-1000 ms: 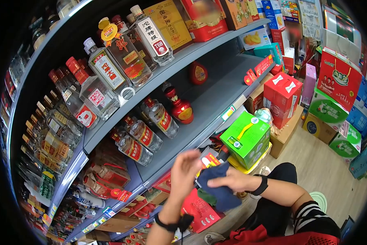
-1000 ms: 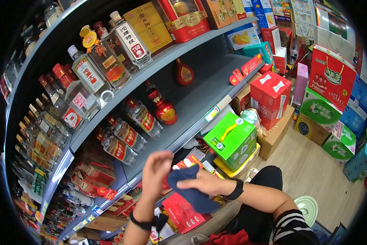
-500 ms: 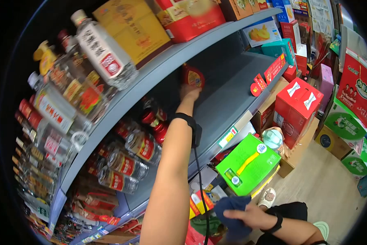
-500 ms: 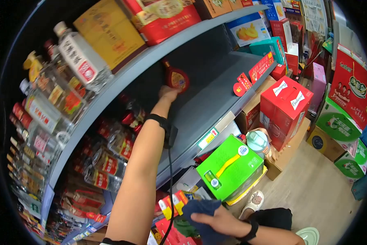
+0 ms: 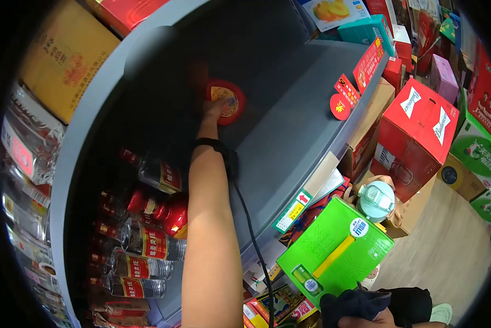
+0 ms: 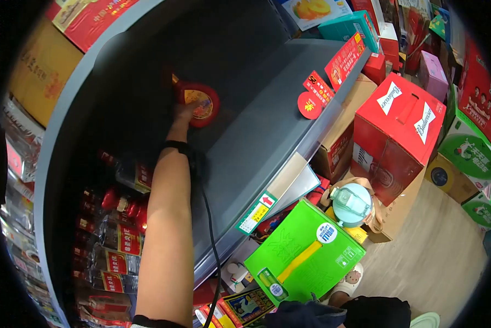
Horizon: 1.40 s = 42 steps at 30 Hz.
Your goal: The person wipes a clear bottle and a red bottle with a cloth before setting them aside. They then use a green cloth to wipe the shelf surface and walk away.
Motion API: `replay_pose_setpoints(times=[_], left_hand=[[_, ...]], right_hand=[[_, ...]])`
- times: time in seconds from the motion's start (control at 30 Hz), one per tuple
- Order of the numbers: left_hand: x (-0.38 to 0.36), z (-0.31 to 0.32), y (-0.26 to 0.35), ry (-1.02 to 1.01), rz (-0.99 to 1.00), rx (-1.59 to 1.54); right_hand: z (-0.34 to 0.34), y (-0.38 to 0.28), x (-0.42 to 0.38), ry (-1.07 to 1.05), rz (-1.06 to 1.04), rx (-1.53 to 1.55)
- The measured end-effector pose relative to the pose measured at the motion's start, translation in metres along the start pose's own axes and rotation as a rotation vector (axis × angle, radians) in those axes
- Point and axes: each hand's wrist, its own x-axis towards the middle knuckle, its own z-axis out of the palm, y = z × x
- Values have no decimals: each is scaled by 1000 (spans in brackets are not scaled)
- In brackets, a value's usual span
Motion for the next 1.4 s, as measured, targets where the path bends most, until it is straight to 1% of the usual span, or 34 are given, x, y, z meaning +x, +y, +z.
replay_pose_setpoints(times=[0.07, 0.17, 0.27, 0.3, 0.37, 0.4, 0.43, 0.47, 0.53, 0.6, 0.63, 0.67, 0.7, 0.73, 0.77, 0.8, 0.87, 0.93, 0.97, 1.0, 1.07, 1.1, 1.13, 1.2, 1.23, 1.27, 1.33, 1.4], left_hand=[[8, 2, -6, 32, 33, 39], [-6, 6, 4, 152, 43, 90], [-3, 22, 4, 280, 50, 57], [-5, 25, 7, 298, 72, 100], [-32, 25, 24, 337, 111, 187], [-51, 24, 33, 336, 49, 184], [-77, 20, 51, 334, -9, 182], [-99, 19, 65, 330, -67, 177], [-133, 18, 81, 303, -7, 119], [-166, 10, 92, 262, 78, 10], [-180, 5, 93, 189, 92, -56], [-210, -11, 111, 169, 106, 17], [-228, -24, 113, 86, 148, -61], [-254, -38, 118, 69, 114, -84], [-279, -52, 116, 28, 148, -157], [-314, -74, 124, 25, 159, -121], [-385, -126, 133, 6, 179, -109], [-458, -180, 130, -31, 167, -120], [-494, -204, 123, -34, 149, -159], [-529, -231, 119, -87, 71, -159], [-590, -270, 91, -119, -55, -165], [-621, -290, 84, -129, -89, -150], [-648, -307, 78, -139, -118, -137], [-694, -328, 55, -131, -243, -142], [-713, -332, 36, -111, -243, -155], [-728, -339, 30, -77, -265, -160], [-756, -350, 19, -9, -303, -171], [-774, -349, 3, 76, -211, -658]], right_hand=[[6, -4, 1, 21, 33, 17], [21, -7, 3, 38, 83, 54], [35, -7, 6, 62, 114, 87], [39, -6, 7, 78, 122, 103], [47, -4, 8, 101, 149, 150], [49, -3, 8, 112, 154, 183], [47, -5, 8, 68, 218, 265], [47, -1, 8, 80, 191, 353], [48, 12, 9, 104, 141, 528], [53, 21, 15, 219, 35, 559], [51, 29, 16, 225, 29, 607], [46, 30, 13, 146, 34, 616], [45, 30, 10, 140, -23, 631], [44, 28, 7, 133, -85, 637], [42, 25, 2, 123, -172, 617], [40, 22, -3, 113, -256, 593], [40, 20, -15, 166, -414, 576], [39, 23, -23, 272, -598, 510], [43, 19, -34, 317, -630, 494], [44, 19, -41, 317, -644, 487], [62, 19, -54, 257, -561, 641], [72, 25, -58, 184, -566, 629], [88, 32, -66, 166, -561, 581], [134, 48, -87, 141, -546, 481], [160, 54, -105, 89, -555, 442], [186, 60, -129, 7, -587, 291], [201, 97, -164, -162, -637, -373], [232, 99, -199, -782, -680, -849]])
